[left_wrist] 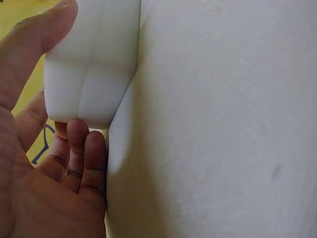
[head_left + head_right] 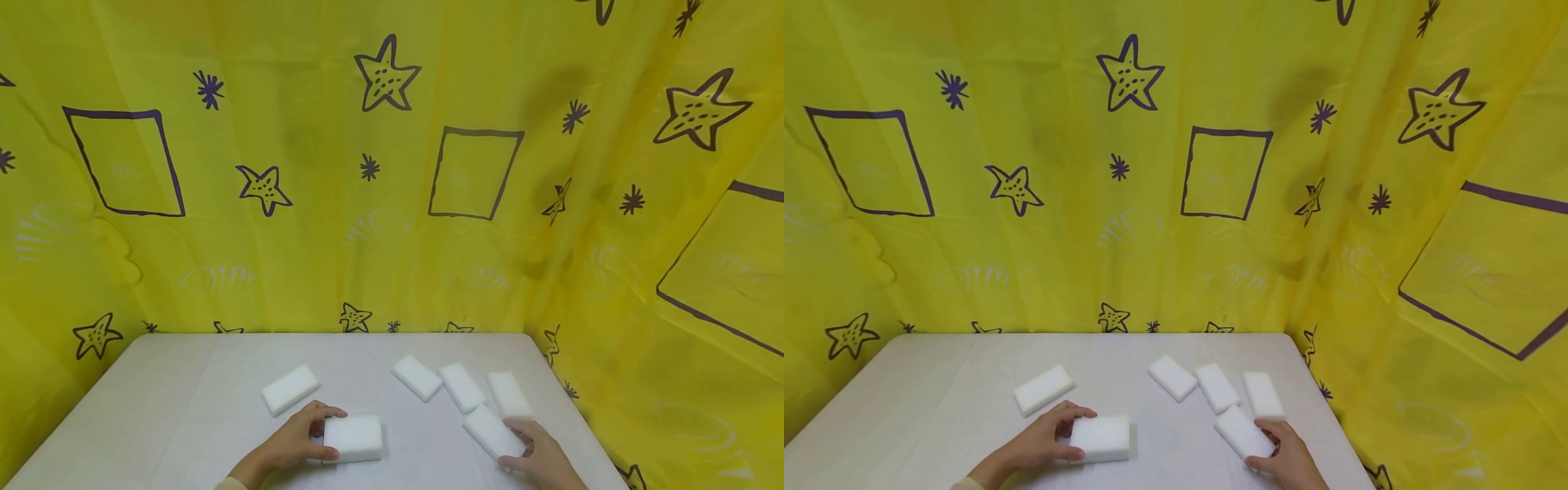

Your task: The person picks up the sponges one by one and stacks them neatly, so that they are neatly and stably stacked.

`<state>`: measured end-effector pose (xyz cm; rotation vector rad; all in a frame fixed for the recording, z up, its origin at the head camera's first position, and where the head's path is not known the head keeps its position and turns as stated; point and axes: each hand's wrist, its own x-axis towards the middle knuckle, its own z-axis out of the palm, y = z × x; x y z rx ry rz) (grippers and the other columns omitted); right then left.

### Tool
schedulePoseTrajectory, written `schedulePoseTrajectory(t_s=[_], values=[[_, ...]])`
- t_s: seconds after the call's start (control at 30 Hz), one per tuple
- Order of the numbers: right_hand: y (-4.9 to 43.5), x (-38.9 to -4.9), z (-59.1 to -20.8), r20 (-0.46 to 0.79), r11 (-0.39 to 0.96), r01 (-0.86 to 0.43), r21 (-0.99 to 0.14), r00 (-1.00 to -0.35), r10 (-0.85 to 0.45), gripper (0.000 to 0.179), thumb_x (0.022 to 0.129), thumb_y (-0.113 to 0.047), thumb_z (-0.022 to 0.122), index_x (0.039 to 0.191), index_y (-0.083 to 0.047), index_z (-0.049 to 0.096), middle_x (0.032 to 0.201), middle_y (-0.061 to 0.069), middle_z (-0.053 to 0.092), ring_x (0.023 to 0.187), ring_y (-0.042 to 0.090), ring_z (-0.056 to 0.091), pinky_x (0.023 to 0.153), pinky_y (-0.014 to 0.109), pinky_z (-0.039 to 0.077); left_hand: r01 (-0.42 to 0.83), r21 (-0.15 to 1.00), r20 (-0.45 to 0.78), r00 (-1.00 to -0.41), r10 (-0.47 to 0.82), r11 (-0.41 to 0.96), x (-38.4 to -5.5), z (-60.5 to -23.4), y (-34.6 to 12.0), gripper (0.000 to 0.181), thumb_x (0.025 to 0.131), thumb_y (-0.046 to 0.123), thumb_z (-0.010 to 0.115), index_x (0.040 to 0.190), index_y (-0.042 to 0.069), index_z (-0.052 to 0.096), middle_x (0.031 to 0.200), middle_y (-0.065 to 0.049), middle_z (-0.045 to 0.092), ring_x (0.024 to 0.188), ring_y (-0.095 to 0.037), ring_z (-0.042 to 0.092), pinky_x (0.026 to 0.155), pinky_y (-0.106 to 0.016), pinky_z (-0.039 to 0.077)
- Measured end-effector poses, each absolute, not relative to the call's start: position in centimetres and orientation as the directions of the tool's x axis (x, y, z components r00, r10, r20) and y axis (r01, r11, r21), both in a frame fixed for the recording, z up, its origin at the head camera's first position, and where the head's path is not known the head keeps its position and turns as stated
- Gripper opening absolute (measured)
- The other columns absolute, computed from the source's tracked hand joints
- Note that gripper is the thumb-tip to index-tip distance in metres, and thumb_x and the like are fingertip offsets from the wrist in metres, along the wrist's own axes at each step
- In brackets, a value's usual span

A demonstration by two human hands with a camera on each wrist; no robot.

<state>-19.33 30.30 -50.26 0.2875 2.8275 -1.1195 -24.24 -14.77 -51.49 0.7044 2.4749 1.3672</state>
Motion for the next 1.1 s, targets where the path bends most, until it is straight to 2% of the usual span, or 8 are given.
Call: schedulePoseTrajectory(t_s=[0.4,0.67,0.9,1.1], values=[[30.2,-19.4,-49.9,-0.164,0.721,0.208,-0.661,-0.978,0.131,0.076,0.066,-0.03,0.09,0.129,-0.003,0.058,0.12,0.014,0.06,0.09,0.02,0.054,0.08,0.042,0.051,0.31,0.836,0.038,-0.856,0.516,0.452,-24.3,-51.5,-14.8,0.058,0.076,0.028,0.084,0.129,0.017,0.062,0.102,0.0,0.049,0.089,-0.01,0.045,0.078,-0.021,0.04],[30.2,-19.2,-49.6,-0.168,0.718,0.208,-0.664,-0.978,0.128,0.073,0.066,-0.029,0.09,0.128,-0.004,0.059,0.115,0.011,0.061,0.089,0.02,0.054,0.079,0.039,0.05,0.316,0.835,0.044,-0.855,0.516,0.451,-24.3,-51.6,-14.8,0.058,0.076,0.028,0.085,0.128,0.017,0.062,0.102,0.0,0.049,0.088,-0.009,0.044,0.077,-0.021,0.039],[30.2,-19.2,-49.4,-0.19,0.712,0.223,-0.666,-0.974,0.127,0.073,0.067,-0.03,0.089,0.128,-0.004,0.059,0.113,0.011,0.061,0.091,0.021,0.056,0.082,0.044,0.052,0.306,0.84,0.038,-0.857,0.514,0.449,-24.3,-51.5,-14.7,0.058,0.076,0.028,0.085,0.128,0.016,0.062,0.103,0.0,0.049,0.089,-0.009,0.044,0.078,-0.021,0.04],[30.2,-19.1,-49.0,-0.196,0.708,0.222,-0.67,-0.973,0.12,0.072,0.067,-0.03,0.089,0.128,-0.005,0.06,0.111,0.009,0.062,0.091,0.02,0.056,0.081,0.043,0.052,0.305,0.84,0.035,-0.856,0.516,0.45,-24.3,-51.6,-14.8,0.058,0.076,0.028,0.084,0.129,0.017,0.062,0.103,0.0,0.049,0.089,-0.01,0.044,0.077,-0.021,0.039]])
